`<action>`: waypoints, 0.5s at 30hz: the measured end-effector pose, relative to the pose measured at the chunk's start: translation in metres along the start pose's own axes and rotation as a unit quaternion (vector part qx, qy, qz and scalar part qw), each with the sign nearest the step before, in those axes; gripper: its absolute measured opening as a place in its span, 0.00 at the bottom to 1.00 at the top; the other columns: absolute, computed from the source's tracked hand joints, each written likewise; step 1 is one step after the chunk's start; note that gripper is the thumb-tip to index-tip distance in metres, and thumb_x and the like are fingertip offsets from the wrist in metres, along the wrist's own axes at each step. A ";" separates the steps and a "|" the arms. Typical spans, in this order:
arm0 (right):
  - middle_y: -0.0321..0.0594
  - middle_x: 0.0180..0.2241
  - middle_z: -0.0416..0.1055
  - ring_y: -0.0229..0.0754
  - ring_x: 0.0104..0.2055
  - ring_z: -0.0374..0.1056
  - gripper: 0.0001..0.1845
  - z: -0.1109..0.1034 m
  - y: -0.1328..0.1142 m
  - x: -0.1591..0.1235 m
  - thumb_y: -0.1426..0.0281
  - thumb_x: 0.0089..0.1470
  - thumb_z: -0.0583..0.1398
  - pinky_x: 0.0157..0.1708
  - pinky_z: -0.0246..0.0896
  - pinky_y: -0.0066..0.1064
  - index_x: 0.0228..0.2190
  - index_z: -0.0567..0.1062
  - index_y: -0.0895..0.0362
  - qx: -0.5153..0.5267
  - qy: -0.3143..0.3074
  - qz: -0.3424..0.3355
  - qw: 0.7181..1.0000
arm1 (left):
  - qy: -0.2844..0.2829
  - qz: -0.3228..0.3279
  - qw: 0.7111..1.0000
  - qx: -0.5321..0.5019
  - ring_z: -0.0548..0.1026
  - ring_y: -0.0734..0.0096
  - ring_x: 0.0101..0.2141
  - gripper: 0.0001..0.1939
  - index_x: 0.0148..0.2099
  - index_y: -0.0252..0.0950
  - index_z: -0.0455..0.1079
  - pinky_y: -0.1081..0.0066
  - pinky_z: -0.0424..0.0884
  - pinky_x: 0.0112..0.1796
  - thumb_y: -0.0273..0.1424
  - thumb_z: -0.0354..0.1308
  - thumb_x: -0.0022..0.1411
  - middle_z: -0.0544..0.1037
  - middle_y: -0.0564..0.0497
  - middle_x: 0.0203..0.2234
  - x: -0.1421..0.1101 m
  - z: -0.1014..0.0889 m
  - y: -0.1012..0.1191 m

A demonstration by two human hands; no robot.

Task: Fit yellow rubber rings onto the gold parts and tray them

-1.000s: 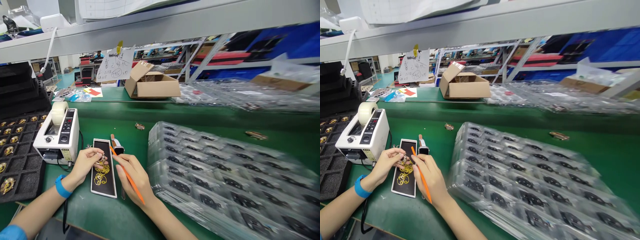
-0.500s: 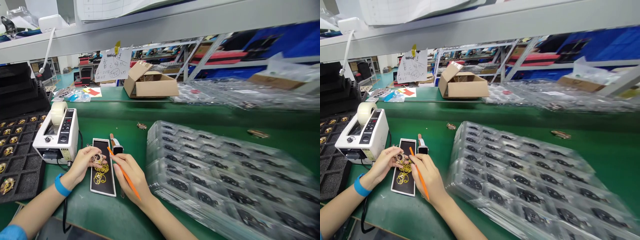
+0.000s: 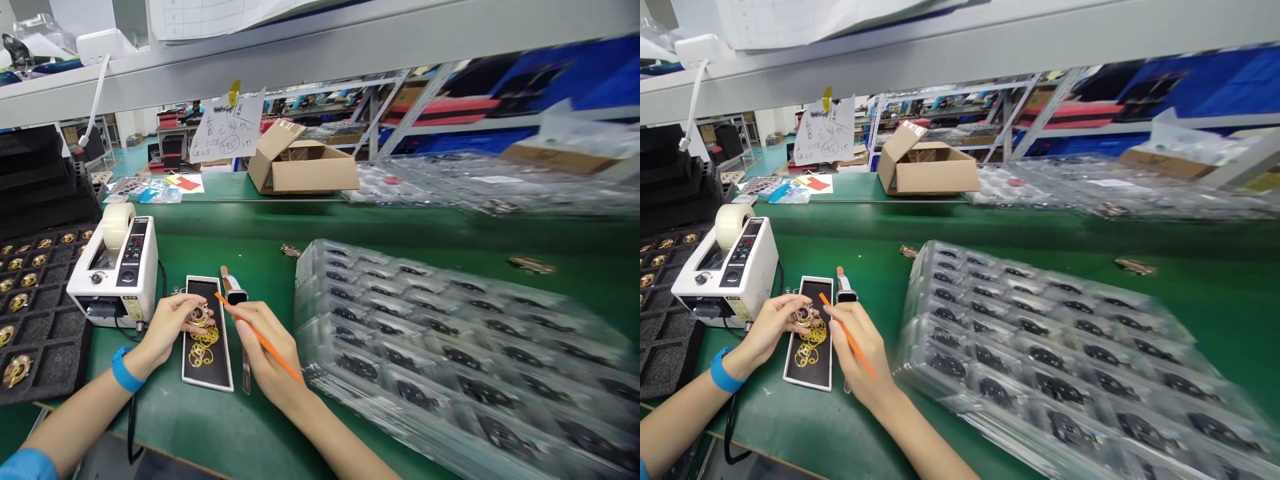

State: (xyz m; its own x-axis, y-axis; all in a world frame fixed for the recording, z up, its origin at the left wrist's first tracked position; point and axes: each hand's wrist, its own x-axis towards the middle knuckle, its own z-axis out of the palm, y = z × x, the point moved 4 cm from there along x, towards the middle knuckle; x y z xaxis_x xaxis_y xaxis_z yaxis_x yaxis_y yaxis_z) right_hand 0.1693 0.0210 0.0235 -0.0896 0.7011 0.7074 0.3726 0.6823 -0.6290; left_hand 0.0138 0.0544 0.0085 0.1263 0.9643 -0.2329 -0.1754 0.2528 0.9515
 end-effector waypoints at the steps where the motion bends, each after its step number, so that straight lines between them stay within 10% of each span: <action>1: 0.41 0.34 0.68 0.39 0.34 0.67 0.14 -0.001 0.001 0.002 0.73 0.62 0.49 0.33 0.64 0.32 0.40 0.74 0.55 0.017 0.005 0.026 1.000 | -0.005 -0.004 1.000 -0.002 0.80 0.65 0.30 0.10 0.39 0.30 0.73 0.71 0.76 0.30 0.32 0.60 0.56 0.80 0.44 0.29 0.000 0.000 0.000; 6: 0.41 0.33 0.68 0.41 0.38 0.67 0.21 -0.032 -0.016 0.009 0.67 0.64 0.45 0.34 0.64 0.34 0.27 0.73 0.55 0.022 0.076 0.027 0.997 | -0.009 -0.015 1.000 0.006 0.80 0.63 0.34 0.15 0.43 0.31 0.72 0.67 0.77 0.37 0.21 0.60 0.50 0.80 0.46 0.30 -0.001 0.001 0.001; 11: 0.34 0.19 0.65 0.38 0.18 0.60 0.13 -0.122 -0.034 0.034 0.64 0.62 0.50 0.17 0.53 0.30 0.32 0.73 0.49 -0.152 0.084 0.016 0.985 | -0.010 -0.022 1.000 0.009 0.80 0.62 0.37 0.17 0.46 0.30 0.70 0.65 0.76 0.42 0.22 0.57 0.52 0.81 0.45 0.32 -0.004 0.002 0.008; 15: 0.36 0.22 0.74 0.43 0.18 0.66 0.16 -0.184 0.004 0.044 0.49 0.45 0.61 0.14 0.54 0.33 0.24 0.77 0.47 -0.209 -0.102 0.006 0.973 | -0.011 -0.026 1.000 0.005 0.79 0.59 0.40 0.18 0.47 0.30 0.69 0.62 0.75 0.44 0.24 0.57 0.52 0.81 0.43 0.34 -0.007 0.003 0.014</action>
State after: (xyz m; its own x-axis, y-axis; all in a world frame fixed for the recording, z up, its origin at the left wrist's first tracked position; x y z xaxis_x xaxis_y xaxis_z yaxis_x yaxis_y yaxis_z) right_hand 0.3366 0.0167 0.1118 -0.2485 0.7636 0.5960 0.7133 0.5605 -0.4206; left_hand 0.0136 0.0512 0.0244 0.1569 0.9476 -0.2782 -0.1588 0.3023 0.9399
